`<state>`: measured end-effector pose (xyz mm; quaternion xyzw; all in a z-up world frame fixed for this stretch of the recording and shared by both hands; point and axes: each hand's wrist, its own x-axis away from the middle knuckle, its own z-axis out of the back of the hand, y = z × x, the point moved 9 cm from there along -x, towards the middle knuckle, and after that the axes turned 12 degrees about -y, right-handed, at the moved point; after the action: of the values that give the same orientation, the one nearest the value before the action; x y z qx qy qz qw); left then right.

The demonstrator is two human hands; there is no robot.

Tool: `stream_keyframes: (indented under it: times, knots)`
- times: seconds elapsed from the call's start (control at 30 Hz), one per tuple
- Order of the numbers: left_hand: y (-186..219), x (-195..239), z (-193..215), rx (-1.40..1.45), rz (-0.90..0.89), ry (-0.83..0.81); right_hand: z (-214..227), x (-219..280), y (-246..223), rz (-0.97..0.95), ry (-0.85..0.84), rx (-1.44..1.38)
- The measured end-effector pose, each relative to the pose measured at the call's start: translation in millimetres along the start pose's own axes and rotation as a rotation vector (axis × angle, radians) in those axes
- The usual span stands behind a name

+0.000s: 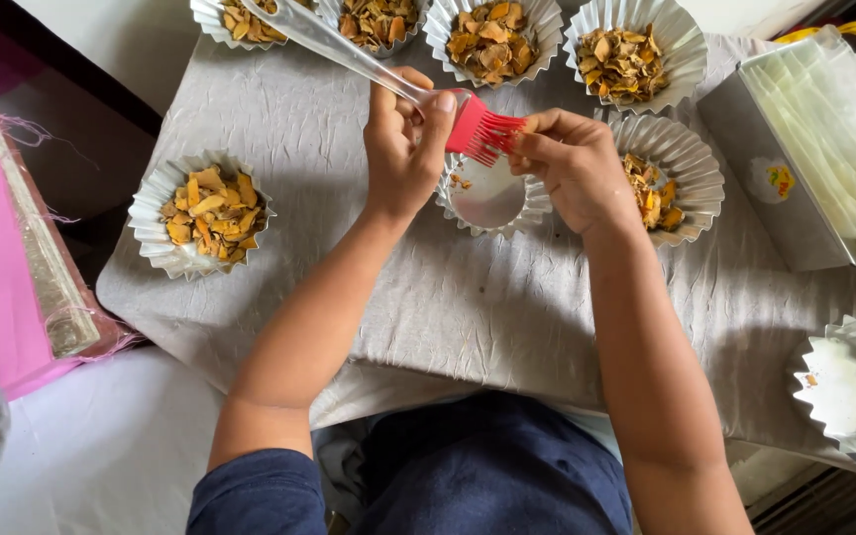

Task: The person places dried tea leaves into small clear plastic bags by hand and uses a red silicone brush to move the leaves inside small metal cups.

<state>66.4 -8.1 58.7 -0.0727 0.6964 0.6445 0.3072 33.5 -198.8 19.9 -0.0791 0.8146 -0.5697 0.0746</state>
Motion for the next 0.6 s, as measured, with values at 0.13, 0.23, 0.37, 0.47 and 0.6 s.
stream_keyframes:
  times: [0.13,0.23,0.37,0.47,0.6]
  knots:
    - [-6,-3,4,0.015,0.016,0.013,2,31,-48,-0.146,0.064,0.566]
    - [-4,-4,6,-0.068,0.009,0.006,26,55,-76,-0.182,0.168,1.110]
    - [-4,-4,0,-0.187,0.025,-0.049,58,72,-73,-0.282,0.265,1.399]
    - [-7,-4,2,-0.211,0.038,-0.041,51,70,-74,-0.233,0.357,1.418]
    - [-11,-6,1,-0.290,0.037,-0.052,-2,51,-71,0.019,0.221,1.465]
